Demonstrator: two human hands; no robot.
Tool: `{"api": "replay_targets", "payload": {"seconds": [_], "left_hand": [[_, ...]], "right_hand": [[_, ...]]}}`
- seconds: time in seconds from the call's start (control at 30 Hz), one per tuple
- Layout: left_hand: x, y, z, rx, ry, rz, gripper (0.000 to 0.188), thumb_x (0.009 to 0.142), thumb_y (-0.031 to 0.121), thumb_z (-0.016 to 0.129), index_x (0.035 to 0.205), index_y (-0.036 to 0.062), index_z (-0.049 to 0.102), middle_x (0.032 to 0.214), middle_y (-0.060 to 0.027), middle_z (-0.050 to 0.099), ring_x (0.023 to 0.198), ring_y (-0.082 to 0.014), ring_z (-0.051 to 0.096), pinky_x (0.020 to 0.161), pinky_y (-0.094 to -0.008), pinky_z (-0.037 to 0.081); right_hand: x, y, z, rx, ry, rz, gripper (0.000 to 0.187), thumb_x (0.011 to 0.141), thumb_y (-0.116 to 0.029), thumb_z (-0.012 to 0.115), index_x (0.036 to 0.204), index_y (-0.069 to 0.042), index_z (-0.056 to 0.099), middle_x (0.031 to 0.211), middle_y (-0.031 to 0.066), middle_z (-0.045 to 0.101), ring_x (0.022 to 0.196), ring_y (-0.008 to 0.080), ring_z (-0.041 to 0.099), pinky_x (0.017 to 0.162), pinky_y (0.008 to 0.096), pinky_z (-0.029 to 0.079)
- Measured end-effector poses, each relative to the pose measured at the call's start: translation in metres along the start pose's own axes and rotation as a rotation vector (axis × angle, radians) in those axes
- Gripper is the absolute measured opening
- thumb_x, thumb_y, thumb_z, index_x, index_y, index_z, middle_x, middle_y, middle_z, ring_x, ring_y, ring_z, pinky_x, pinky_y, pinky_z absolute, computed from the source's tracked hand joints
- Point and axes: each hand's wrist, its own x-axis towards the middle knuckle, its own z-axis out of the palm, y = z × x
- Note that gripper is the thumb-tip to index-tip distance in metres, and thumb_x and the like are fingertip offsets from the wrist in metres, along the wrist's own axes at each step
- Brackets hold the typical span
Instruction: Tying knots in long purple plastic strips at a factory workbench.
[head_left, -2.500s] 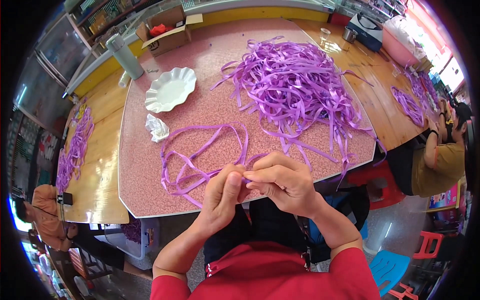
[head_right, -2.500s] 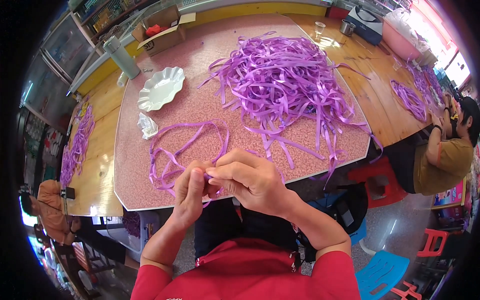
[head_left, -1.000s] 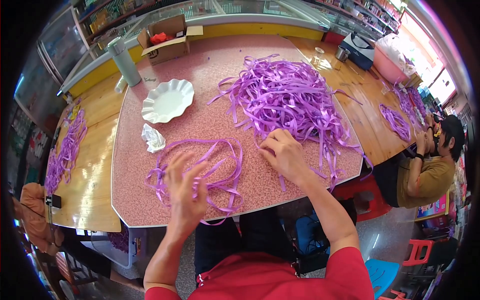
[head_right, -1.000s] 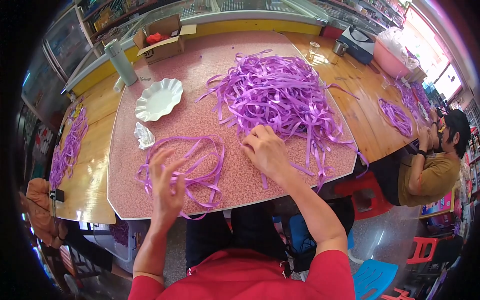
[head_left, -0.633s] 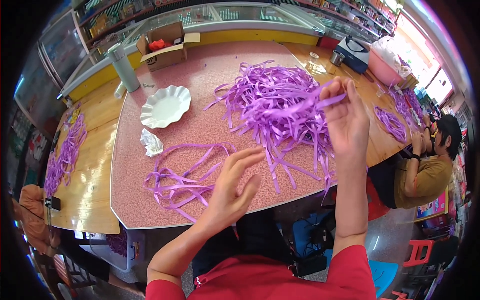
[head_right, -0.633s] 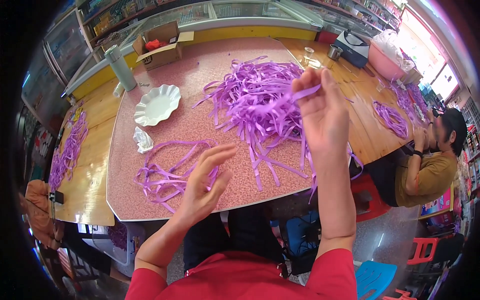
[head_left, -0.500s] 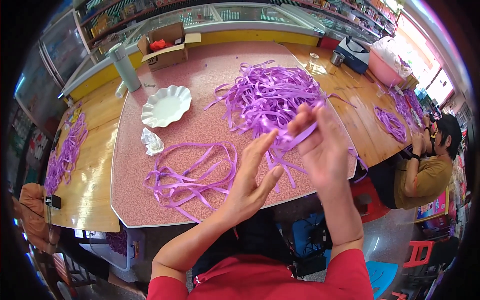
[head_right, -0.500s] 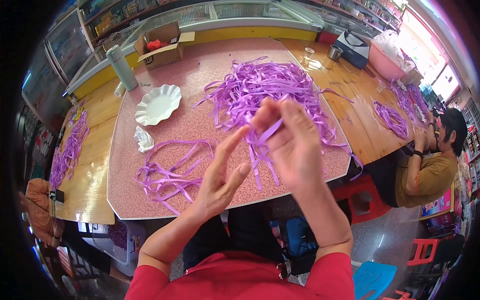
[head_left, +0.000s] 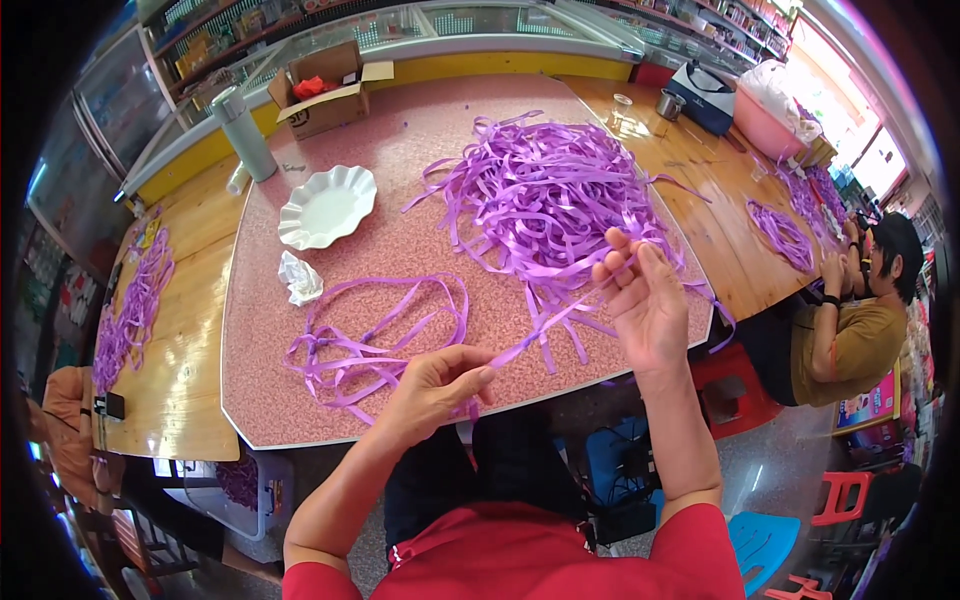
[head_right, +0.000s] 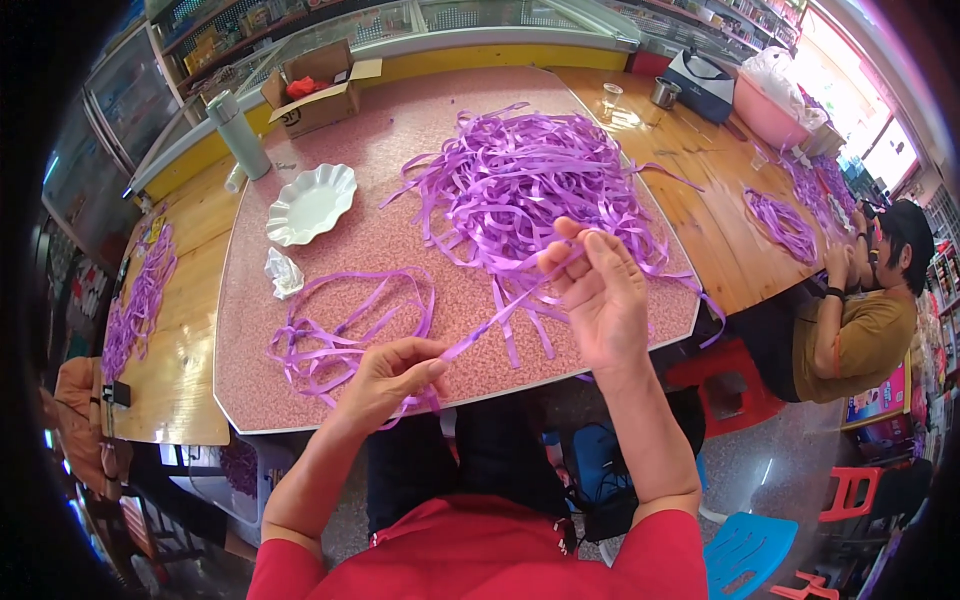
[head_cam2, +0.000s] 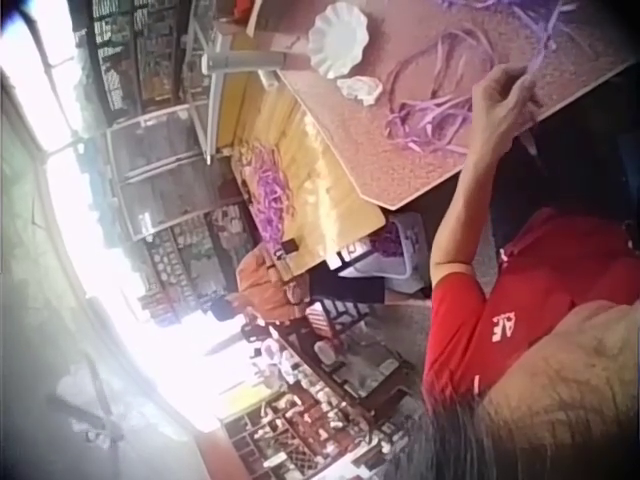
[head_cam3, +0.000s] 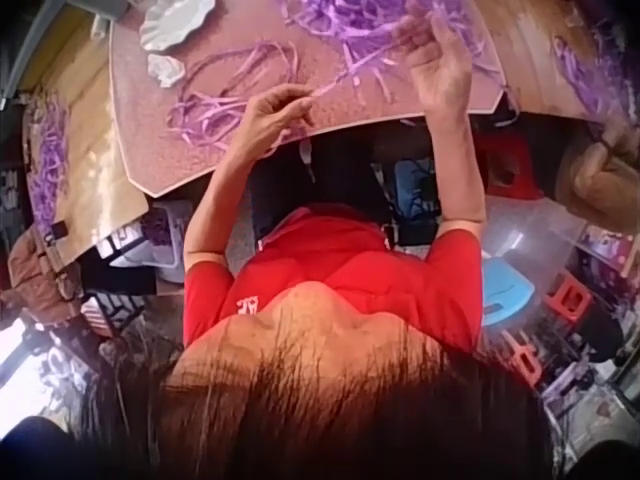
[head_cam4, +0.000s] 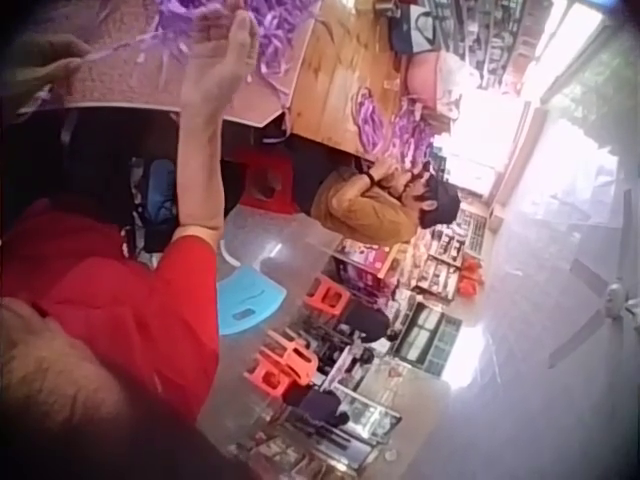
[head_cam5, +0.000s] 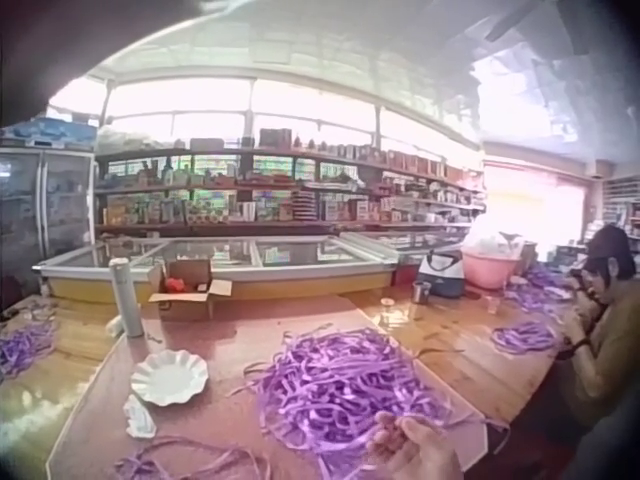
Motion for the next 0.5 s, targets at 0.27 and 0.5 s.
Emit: {"api": "replay_targets", "payload": {"seconds": [0.27, 0.5], "left_hand": [[-0.029, 0.007, -0.03, 0.014, 0.034, -0.009, 0.02, 0.096, 0.018, 0.064, 0.1, -0.0012, 0.063, 0.082, -0.0034, 0.065, 0.074, -0.0109, 0.063, 0.067, -0.0258, 0.052], [-0.025, 0.033, -0.02, 0.08, 0.054, -0.033, 0.02, 0.097, 0.021, 0.063, 0.1, 0.0007, 0.063, 0.068, 0.0041, 0.054, 0.055, -0.0029, 0.05, 0.047, -0.0192, 0.04]], "right_hand": [[0.038, -0.061, -0.048, 0.038, 0.036, -0.159, 0.022, 0.099, -0.017, 0.056, 0.112, -0.001, 0.063, 0.119, 0.0175, 0.064, 0.077, 0.0121, 0.063, 0.08, 0.0313, 0.056], [0.063, -0.11, -0.055, -1.243, 0.349, -0.237, 0.036, 0.093, -0.03, 0.063, 0.117, -0.002, 0.064, 0.108, 0.0132, 0.069, 0.074, 0.0164, 0.065, 0.073, 0.0314, 0.054]]}}
